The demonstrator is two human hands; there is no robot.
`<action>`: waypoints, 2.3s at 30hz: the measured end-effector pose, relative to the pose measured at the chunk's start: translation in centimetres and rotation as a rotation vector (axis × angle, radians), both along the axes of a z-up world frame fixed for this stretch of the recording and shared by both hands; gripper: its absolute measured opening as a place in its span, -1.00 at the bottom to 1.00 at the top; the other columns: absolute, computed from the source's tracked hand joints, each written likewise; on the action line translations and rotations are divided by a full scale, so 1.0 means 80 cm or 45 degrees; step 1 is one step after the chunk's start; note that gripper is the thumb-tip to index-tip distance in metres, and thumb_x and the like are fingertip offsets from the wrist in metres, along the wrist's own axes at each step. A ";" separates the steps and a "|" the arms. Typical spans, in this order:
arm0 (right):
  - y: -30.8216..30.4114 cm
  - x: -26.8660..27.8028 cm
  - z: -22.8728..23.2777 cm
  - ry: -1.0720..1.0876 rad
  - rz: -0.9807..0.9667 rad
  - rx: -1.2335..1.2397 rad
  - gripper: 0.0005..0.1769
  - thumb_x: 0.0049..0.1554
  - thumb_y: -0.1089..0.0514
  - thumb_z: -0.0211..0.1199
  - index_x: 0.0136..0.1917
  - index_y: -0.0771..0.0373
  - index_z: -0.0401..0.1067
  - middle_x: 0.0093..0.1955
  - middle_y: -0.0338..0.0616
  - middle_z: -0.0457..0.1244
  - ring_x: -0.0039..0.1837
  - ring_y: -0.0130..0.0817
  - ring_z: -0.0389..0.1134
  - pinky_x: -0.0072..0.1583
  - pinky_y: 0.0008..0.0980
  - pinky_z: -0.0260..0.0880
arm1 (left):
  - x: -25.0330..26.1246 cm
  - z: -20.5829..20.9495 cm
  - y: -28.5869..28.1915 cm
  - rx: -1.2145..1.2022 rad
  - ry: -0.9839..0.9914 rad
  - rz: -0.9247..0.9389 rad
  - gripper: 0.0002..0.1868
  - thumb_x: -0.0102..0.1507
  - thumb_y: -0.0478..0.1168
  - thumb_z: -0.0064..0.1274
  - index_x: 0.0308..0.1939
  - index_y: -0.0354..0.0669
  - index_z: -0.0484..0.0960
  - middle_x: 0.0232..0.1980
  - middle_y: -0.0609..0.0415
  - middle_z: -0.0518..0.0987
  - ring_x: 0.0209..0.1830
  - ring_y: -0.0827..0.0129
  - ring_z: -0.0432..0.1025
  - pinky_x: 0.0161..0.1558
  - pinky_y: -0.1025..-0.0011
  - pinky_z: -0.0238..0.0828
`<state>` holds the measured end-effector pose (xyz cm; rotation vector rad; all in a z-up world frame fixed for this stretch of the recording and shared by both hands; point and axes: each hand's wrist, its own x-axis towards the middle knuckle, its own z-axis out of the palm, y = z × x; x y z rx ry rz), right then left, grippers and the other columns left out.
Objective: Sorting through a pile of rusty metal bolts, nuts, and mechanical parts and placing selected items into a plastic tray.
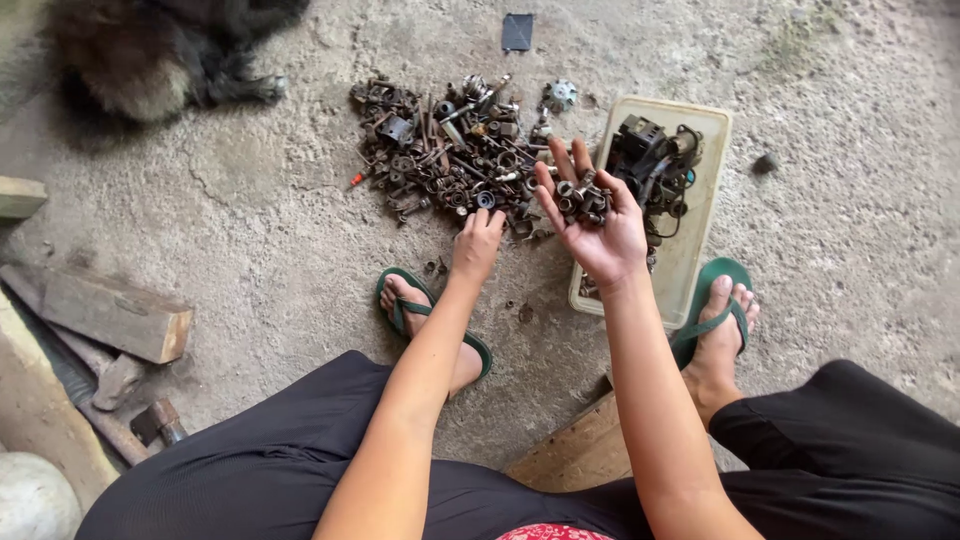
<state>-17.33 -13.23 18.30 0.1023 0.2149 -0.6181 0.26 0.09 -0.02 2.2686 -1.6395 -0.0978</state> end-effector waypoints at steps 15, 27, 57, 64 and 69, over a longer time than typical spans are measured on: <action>-0.056 -0.131 -0.007 1.695 0.936 -0.922 -0.54 0.26 -0.10 -0.03 0.24 0.13 0.51 0.19 -0.14 0.36 0.13 -0.25 0.38 0.14 -0.13 0.48 | -0.003 -0.017 -0.019 0.131 0.053 0.094 -0.72 0.21 -0.30 0.16 -0.01 -0.05 0.54 -0.07 -0.09 0.48 -0.04 -0.01 0.49 -0.13 0.07 0.55; -0.056 -0.116 0.067 1.543 0.672 -1.064 -0.44 0.27 -0.09 -0.08 0.42 0.18 0.36 0.44 -0.13 0.29 0.44 -0.15 0.31 0.35 -0.07 0.39 | 0.042 0.137 -0.052 0.444 1.459 0.334 -0.68 0.20 -0.24 0.29 0.02 -0.19 0.66 -0.20 0.09 0.65 -0.28 0.45 0.57 -0.18 0.38 0.66; 0.037 0.029 0.018 0.041 0.133 -0.027 -0.47 0.38 -0.04 -0.15 0.42 0.40 0.21 0.39 0.17 0.22 0.44 0.06 0.27 0.44 -0.04 0.34 | -0.011 0.427 -0.049 0.034 1.127 -0.496 -0.68 0.22 -0.27 0.20 0.06 -0.15 0.63 -0.01 0.14 0.70 -0.02 0.48 0.60 0.02 0.44 0.55; 0.030 0.029 0.050 0.074 0.182 -0.130 -0.48 0.35 0.06 -0.13 0.50 0.24 0.30 0.58 -0.07 0.15 0.61 -0.04 0.12 0.57 0.02 0.13 | 0.061 0.383 -0.044 -0.231 1.157 -0.134 -0.85 0.39 -0.21 0.10 0.01 -0.10 0.64 -0.06 0.17 0.71 -0.03 0.45 0.61 0.01 0.43 0.55; 0.017 0.017 0.050 0.031 0.110 -0.056 -0.47 0.40 0.02 -0.13 0.56 0.21 0.24 0.65 -0.14 0.08 0.70 -0.10 0.01 0.62 0.05 0.08 | 0.114 0.268 -0.032 0.133 0.685 0.395 -0.86 0.35 -0.19 0.10 -0.04 -0.09 0.65 -0.16 0.11 0.71 -0.23 0.42 0.55 -0.15 0.43 0.44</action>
